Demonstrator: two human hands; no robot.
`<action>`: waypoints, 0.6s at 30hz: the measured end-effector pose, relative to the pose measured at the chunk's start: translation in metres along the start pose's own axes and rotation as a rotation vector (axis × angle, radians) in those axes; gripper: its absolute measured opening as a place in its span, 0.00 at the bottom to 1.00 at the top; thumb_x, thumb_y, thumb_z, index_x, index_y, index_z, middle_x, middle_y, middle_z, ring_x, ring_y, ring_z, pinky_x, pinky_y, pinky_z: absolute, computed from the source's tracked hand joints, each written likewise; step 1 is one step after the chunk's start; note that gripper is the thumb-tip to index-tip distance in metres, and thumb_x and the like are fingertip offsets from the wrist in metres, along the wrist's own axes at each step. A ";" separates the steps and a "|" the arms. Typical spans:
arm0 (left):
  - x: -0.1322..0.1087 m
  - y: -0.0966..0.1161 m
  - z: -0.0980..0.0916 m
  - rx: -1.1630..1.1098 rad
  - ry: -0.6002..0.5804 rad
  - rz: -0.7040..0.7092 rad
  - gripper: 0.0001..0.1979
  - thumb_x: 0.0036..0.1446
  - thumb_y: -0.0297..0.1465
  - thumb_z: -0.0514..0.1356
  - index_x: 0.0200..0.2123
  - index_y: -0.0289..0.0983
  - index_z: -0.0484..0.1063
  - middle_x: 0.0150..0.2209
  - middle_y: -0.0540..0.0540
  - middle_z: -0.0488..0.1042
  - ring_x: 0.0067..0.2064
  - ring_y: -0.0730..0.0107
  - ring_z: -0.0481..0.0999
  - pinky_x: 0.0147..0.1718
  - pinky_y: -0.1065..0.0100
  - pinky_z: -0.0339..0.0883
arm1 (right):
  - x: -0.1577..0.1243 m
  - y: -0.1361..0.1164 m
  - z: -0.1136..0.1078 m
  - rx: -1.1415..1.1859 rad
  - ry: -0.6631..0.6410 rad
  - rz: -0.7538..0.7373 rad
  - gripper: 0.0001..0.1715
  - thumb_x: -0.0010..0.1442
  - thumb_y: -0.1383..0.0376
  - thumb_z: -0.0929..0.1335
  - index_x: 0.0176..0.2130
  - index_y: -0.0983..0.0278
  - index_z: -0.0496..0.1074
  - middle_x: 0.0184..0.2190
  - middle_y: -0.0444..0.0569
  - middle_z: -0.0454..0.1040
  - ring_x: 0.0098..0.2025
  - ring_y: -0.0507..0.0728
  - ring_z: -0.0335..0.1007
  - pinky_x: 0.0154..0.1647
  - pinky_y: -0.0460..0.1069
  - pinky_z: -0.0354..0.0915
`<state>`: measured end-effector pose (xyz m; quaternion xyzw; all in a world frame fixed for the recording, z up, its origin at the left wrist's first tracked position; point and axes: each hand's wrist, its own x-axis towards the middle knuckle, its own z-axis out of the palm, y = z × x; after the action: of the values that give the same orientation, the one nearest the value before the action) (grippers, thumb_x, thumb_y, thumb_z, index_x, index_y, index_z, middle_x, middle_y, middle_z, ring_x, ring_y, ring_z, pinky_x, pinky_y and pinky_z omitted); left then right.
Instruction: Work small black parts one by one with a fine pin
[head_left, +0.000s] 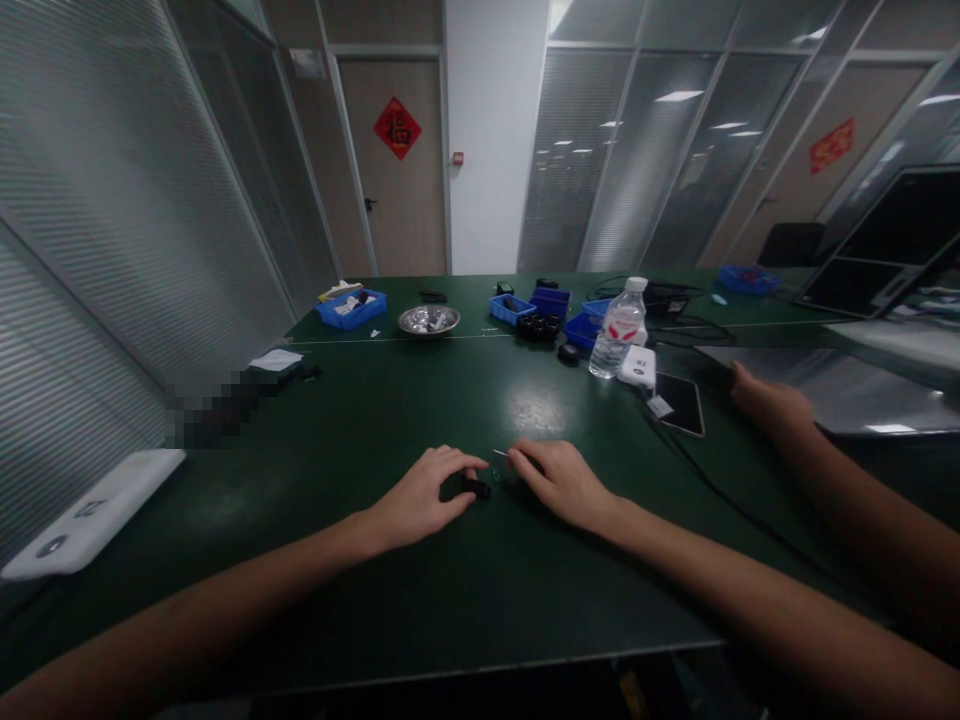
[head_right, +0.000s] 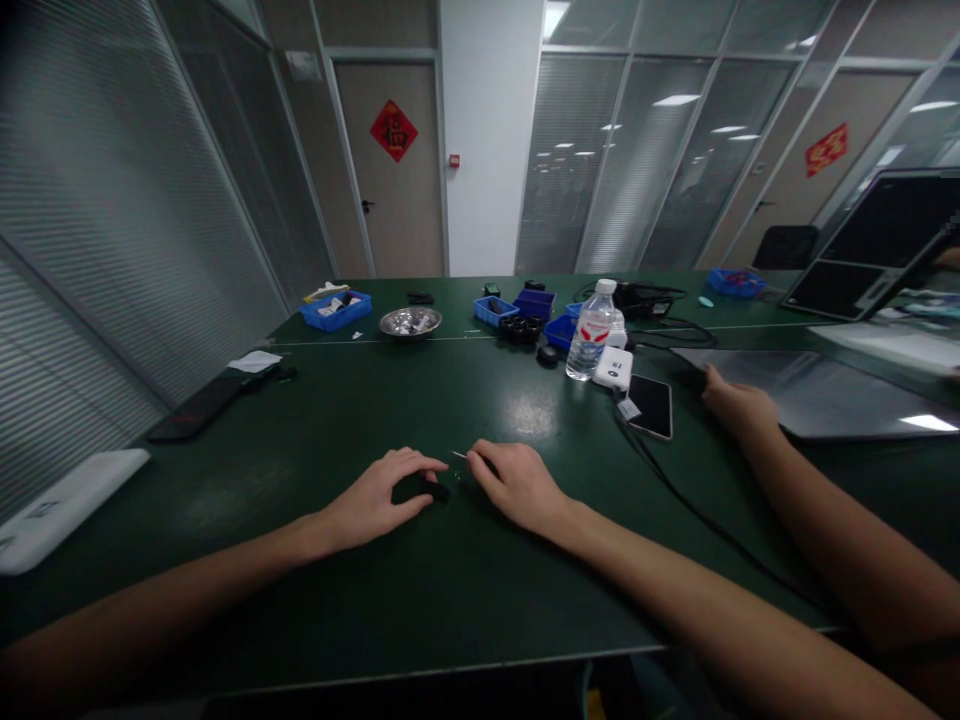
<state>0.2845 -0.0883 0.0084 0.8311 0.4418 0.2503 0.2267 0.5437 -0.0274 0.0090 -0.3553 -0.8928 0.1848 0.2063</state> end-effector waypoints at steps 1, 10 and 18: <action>0.000 0.000 0.000 0.015 -0.003 -0.005 0.20 0.64 0.30 0.63 0.59 0.43 0.71 0.47 0.46 0.77 0.49 0.60 0.74 0.50 0.58 0.66 | 0.000 0.002 -0.001 0.000 0.006 0.008 0.22 0.75 0.56 0.57 0.38 0.64 0.72 0.29 0.45 0.72 0.29 0.53 0.67 0.33 0.48 0.57; -0.001 0.003 -0.001 0.042 0.035 0.028 0.15 0.64 0.28 0.59 0.53 0.41 0.74 0.52 0.43 0.74 0.54 0.56 0.71 0.54 0.53 0.64 | 0.003 0.008 -0.001 0.019 0.070 0.060 0.21 0.75 0.57 0.58 0.38 0.63 0.74 0.29 0.45 0.74 0.29 0.53 0.69 0.34 0.48 0.58; -0.001 0.001 0.000 0.067 0.042 0.019 0.20 0.66 0.28 0.57 0.60 0.43 0.69 0.59 0.42 0.72 0.60 0.53 0.69 0.57 0.49 0.65 | 0.003 0.005 -0.004 0.045 0.081 0.095 0.22 0.74 0.57 0.59 0.37 0.63 0.74 0.28 0.45 0.74 0.30 0.54 0.69 0.35 0.49 0.59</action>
<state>0.2850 -0.0898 0.0088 0.8370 0.4468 0.2547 0.1870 0.5462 -0.0209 0.0107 -0.3996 -0.8615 0.2001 0.2412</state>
